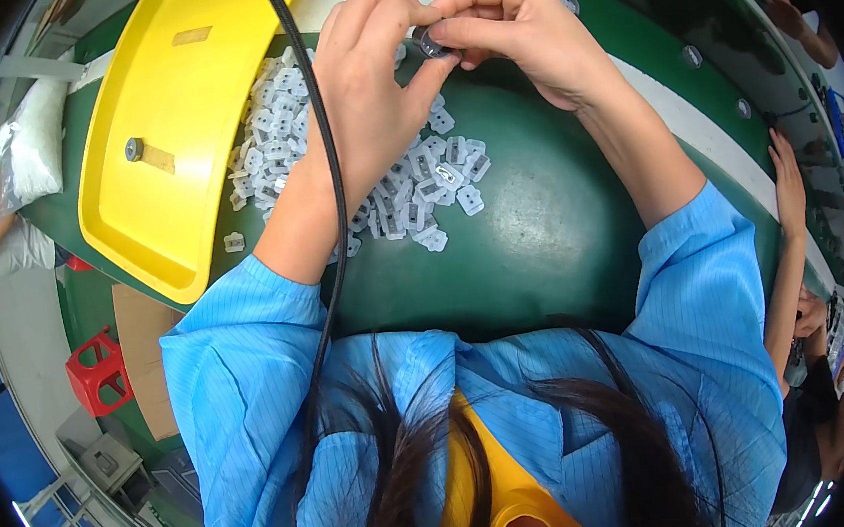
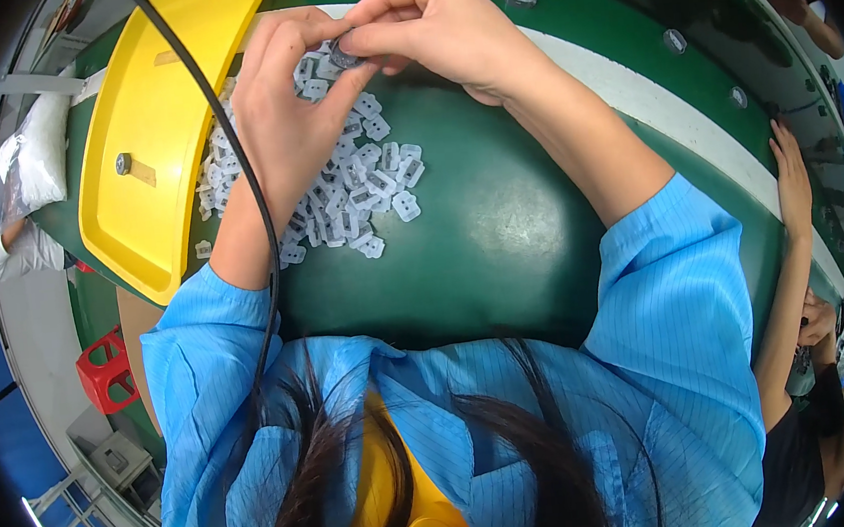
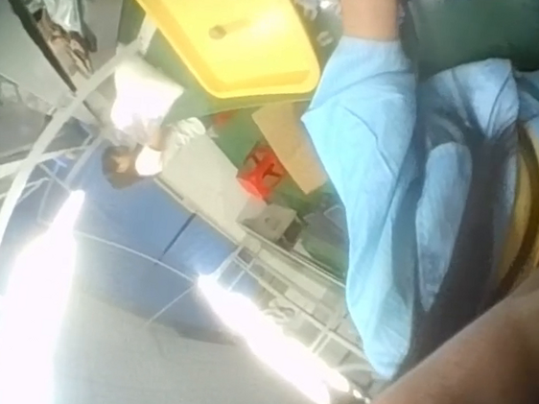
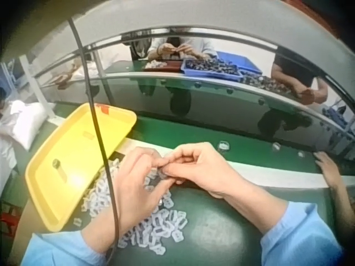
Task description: The person assembles small plastic clips onto a plastic base component by hand, taking the clips from a yellow tray and attaching them to the central component.
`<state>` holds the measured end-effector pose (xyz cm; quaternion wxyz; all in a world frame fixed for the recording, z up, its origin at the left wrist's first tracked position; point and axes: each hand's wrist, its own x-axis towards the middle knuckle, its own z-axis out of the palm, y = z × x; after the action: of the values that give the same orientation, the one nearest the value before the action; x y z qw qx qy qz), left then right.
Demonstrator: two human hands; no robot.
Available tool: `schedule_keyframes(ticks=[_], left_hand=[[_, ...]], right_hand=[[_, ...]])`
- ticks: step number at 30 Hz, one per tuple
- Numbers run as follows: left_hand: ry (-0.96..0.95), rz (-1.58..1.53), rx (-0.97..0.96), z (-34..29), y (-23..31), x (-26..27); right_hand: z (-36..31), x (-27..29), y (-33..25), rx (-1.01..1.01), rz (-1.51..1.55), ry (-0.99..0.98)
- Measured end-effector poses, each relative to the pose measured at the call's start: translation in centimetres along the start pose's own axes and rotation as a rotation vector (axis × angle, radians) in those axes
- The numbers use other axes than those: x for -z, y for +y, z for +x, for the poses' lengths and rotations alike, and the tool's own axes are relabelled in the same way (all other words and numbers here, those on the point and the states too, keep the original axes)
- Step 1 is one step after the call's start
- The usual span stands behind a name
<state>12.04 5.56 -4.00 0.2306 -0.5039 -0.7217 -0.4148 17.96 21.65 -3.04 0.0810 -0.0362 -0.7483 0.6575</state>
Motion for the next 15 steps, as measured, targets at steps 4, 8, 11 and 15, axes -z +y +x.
schedule_keyframes(ticks=[4, 8, 11, 15], left_hand=[[-0.036, -0.051, -0.033, 0.0, -0.3, 0.1], [-0.201, -0.018, -0.083, 0.0, -0.9, 1.0], [-0.172, 0.085, -0.128, -0.1, -0.9, 1.1], [-0.056, 0.074, -0.102, 0.0, -1.0, 1.3]], right_hand=[[0.3, 1.6, 0.3, -0.181, 0.186, -0.232], [0.4, 1.9, -1.0, -0.144, 0.006, -0.319], [-0.8, 0.1, -2.1, 0.134, -0.516, -0.074], [-0.5, 0.2, -1.9, 0.136, -0.261, -0.072]])
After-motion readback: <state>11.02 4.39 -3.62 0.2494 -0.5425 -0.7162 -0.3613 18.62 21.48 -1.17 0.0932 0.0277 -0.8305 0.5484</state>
